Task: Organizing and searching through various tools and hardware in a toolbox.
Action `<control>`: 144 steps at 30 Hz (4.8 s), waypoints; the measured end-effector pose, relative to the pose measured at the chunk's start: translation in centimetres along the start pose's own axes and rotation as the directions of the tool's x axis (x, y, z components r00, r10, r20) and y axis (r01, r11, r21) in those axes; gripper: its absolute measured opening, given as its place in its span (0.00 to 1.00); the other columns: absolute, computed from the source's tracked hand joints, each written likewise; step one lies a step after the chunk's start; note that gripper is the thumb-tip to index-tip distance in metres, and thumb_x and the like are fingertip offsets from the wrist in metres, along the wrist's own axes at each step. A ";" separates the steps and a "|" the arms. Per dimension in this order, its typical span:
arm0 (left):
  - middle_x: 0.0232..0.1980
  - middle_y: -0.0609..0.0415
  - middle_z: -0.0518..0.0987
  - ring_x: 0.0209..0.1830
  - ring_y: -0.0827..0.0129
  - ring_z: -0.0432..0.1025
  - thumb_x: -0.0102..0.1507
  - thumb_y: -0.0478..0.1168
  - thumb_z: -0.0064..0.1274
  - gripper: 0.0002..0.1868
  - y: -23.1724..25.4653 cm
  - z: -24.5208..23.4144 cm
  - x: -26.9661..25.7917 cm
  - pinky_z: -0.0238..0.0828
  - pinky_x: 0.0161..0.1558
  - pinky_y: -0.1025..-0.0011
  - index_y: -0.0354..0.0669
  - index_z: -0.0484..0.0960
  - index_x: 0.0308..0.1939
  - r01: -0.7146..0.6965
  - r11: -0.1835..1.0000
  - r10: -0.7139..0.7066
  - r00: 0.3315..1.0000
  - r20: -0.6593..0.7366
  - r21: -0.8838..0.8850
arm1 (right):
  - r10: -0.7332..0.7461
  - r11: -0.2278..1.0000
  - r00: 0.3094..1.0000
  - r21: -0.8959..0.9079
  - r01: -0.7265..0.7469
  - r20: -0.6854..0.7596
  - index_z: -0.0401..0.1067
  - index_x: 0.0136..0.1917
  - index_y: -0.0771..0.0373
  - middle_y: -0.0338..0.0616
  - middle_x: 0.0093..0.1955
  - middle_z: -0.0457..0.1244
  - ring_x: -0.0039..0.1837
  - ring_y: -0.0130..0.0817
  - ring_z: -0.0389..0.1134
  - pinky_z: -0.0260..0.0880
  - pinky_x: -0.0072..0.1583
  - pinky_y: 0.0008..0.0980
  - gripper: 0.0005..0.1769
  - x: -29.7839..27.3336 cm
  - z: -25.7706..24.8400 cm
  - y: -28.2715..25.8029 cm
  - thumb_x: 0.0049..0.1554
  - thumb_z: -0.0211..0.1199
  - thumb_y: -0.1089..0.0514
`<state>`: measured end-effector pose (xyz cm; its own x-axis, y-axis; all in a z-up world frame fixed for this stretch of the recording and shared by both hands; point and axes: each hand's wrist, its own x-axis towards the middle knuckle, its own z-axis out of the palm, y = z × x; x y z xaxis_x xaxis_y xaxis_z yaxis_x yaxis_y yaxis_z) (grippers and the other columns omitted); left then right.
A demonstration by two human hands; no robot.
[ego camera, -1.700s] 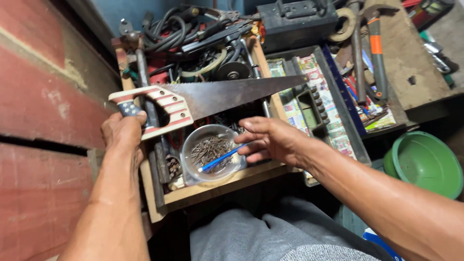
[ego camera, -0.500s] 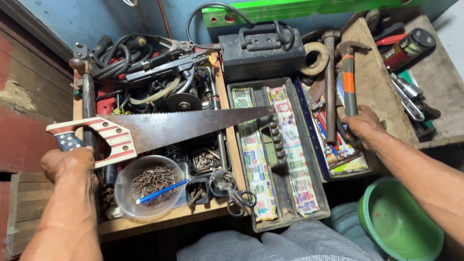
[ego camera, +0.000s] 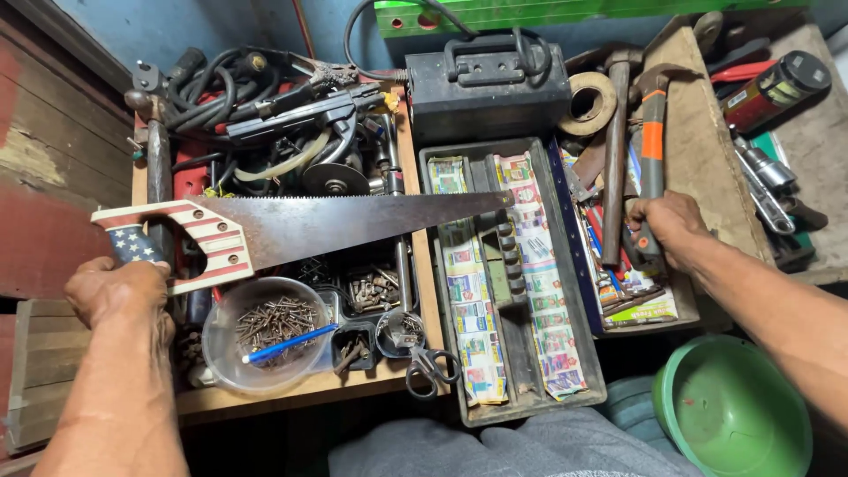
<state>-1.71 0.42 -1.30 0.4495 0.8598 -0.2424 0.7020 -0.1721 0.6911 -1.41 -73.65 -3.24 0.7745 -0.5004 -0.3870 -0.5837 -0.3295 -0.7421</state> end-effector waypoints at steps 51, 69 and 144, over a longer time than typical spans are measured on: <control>0.45 0.40 0.80 0.29 0.59 0.80 0.48 0.20 0.50 0.25 5.3 -10.1 -2.4 0.78 0.21 0.67 0.32 0.70 0.50 0.161 0.722 0.000 0.973 0.232 -0.673 | -0.017 0.978 0.984 0.199 0.054 -0.180 0.67 0.44 0.64 0.38 0.29 0.58 0.27 0.26 0.58 0.62 0.29 0.32 0.09 -22.0 3.6 -5.1 0.59 0.63 0.58; 0.44 0.39 0.79 0.24 0.56 0.77 0.45 0.20 0.47 0.29 4.2 -11.4 3.6 0.75 0.18 0.64 0.34 0.75 0.51 0.262 0.601 0.038 0.934 0.354 -0.755 | -0.146 0.981 0.980 0.151 0.126 0.132 0.73 0.44 0.65 0.41 0.24 0.60 0.24 0.30 0.60 0.60 0.27 0.31 0.10 -34.5 19.1 -10.9 0.57 0.64 0.55; 0.38 0.37 0.78 0.23 0.57 0.74 0.47 0.19 0.45 0.19 8.1 -6.7 -15.0 0.74 0.20 0.65 0.23 0.74 0.43 0.358 0.597 -0.097 0.921 0.378 -0.718 | -0.351 0.818 0.920 -0.535 0.211 -0.174 0.74 0.64 0.68 0.63 0.56 0.67 0.57 0.53 0.68 0.67 0.58 0.45 0.29 -3.2 3.4 6.7 0.53 0.75 0.53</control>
<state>-6.50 -10.68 12.45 0.5545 0.6263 -0.5479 0.1833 0.5503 0.8146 -6.92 -71.48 -8.83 0.8751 -0.4839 -0.0006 -0.4445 -0.8034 -0.3961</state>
